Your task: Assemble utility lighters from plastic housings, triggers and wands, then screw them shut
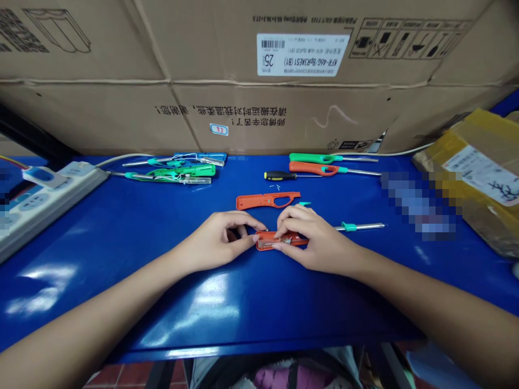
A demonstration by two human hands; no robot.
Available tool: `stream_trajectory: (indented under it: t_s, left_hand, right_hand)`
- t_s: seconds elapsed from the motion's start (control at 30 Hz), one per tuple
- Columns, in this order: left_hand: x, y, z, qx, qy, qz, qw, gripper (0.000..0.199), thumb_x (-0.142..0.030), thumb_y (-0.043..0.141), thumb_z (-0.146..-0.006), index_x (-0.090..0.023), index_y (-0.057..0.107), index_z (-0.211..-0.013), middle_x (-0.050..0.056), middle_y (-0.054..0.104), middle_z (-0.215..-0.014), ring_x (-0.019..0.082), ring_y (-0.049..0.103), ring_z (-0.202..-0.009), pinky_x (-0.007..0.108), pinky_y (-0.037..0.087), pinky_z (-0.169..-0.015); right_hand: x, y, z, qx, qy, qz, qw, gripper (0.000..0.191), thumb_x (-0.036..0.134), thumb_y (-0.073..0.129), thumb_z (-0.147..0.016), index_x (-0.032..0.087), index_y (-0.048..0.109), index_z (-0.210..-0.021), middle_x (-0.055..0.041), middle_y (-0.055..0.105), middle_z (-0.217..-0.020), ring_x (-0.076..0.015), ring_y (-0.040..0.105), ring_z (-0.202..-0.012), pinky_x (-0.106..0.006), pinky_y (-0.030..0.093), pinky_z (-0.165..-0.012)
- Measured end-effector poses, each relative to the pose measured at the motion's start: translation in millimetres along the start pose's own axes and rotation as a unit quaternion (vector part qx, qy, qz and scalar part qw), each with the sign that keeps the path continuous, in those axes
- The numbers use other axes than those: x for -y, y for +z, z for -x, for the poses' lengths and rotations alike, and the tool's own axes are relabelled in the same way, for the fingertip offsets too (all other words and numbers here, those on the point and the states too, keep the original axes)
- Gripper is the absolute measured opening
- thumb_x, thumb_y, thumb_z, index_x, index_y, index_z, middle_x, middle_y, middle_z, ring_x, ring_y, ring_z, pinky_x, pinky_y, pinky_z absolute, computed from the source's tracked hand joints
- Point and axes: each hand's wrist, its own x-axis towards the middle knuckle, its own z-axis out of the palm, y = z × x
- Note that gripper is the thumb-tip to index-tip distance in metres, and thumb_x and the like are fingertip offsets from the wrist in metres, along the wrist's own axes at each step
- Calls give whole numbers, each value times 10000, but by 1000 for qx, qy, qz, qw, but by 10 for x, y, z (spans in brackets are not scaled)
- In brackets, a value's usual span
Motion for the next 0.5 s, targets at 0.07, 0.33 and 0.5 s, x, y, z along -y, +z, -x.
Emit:
stream_trajectory:
  t_s: [0.07,0.33,0.5]
  left_hand:
    - [8,7,-1,-3,2,-1,1000,267,-306,675,-850,-127,760,-1029,66,734,-930,94,566,-618,196,429,-510]
    - [49,55,-1,-27,-18,-15,999,260,-330,732,-810,-154,773,-997,26,687,-773,97,543,-593,199,417,-519]
    - [-13,41,14,-16,-5,0,1000,254,-253,653,-837,-146,765,-1038,69,736,-945,94,553,-613,194,426,-509]
  right_hand:
    - [-1,2,1,-6,-4,-14,1000,107,222,672,-914,187,631,-822,-38,622,-954,-170,572,-913,-353,432,-853]
    - [-29,11,0,-2,-24,-37,999,102,201,623,-931,186,583,-839,-62,619,-980,-167,574,-879,-318,484,-786]
    - [-35,-5,2,8,-25,-37,999,86,156,623,-916,195,562,-869,-58,630,-981,-173,579,-899,-331,494,-815]
